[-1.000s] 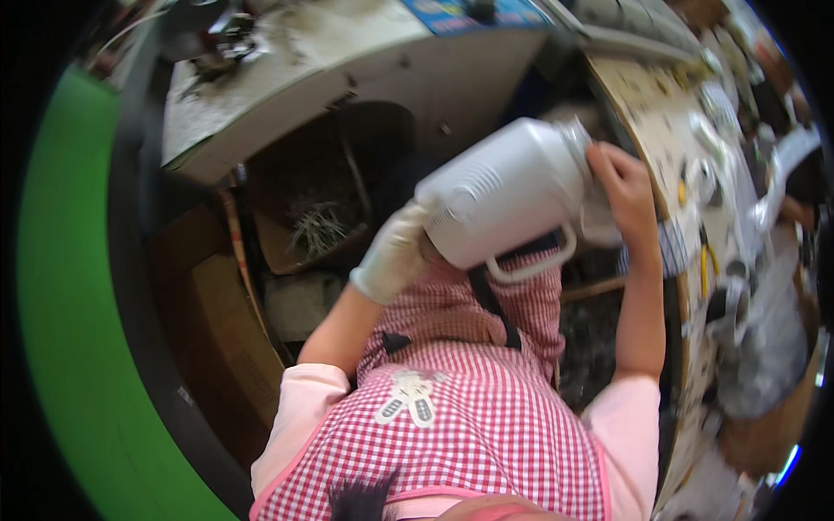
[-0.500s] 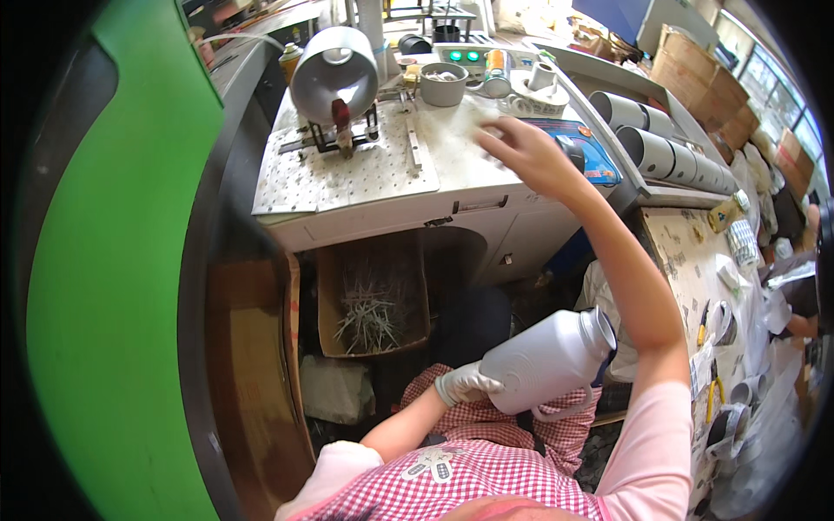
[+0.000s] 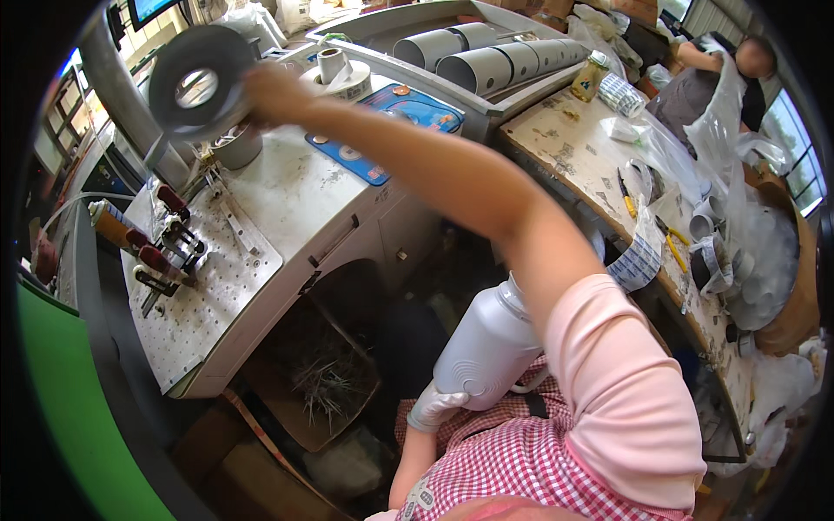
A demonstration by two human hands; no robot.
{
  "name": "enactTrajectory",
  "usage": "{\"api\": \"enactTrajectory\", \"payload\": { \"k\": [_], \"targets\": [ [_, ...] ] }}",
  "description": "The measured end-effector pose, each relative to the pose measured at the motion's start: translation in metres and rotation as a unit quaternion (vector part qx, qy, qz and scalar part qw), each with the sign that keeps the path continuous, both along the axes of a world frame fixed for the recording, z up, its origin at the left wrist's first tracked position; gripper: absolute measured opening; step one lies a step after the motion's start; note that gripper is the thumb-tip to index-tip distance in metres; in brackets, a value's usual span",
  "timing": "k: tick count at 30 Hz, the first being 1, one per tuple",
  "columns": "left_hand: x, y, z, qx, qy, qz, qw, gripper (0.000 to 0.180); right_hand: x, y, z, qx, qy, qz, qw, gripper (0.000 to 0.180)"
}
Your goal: The person assembles white plastic kettles by inserting a metal rod into the base and attaching a circular component to the side. They handle each kettle one at a time, place the finished units on a nearby surface, and repeat the process.
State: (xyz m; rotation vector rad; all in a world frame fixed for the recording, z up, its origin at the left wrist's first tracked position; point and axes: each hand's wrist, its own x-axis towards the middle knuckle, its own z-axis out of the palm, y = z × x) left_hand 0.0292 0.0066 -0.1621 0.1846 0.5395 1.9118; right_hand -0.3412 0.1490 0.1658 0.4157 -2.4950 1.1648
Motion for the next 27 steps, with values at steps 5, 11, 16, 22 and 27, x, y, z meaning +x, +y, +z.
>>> {"api": "enactTrajectory", "payload": {
  "k": [5,11,16,22,27],
  "targets": [
    [-0.004,0.002,0.000,0.013,-0.025,-0.016,0.999,0.083,0.053,0.213,-0.019,-0.242,-0.111,-0.181,0.947,0.035],
    [-0.010,0.015,-0.001,-0.018,-0.062,-0.055,0.996,0.081,0.015,0.359,-0.025,-0.356,-0.095,-0.202,0.907,0.027],
    [-0.017,0.020,0.015,-0.074,-0.090,-0.060,0.991,0.081,-0.090,0.398,-0.055,-0.361,-0.090,-0.225,0.901,0.029],
    [-0.041,0.026,0.033,-0.141,-0.160,-0.090,0.973,0.086,-0.141,0.418,-0.069,-0.194,-0.094,-0.366,0.905,0.027],
    [-0.058,0.028,0.030,-0.187,-0.195,-0.108,0.957,0.084,-0.162,0.457,-0.079,-0.149,-0.068,-0.393,0.905,0.028]
  ]
}}
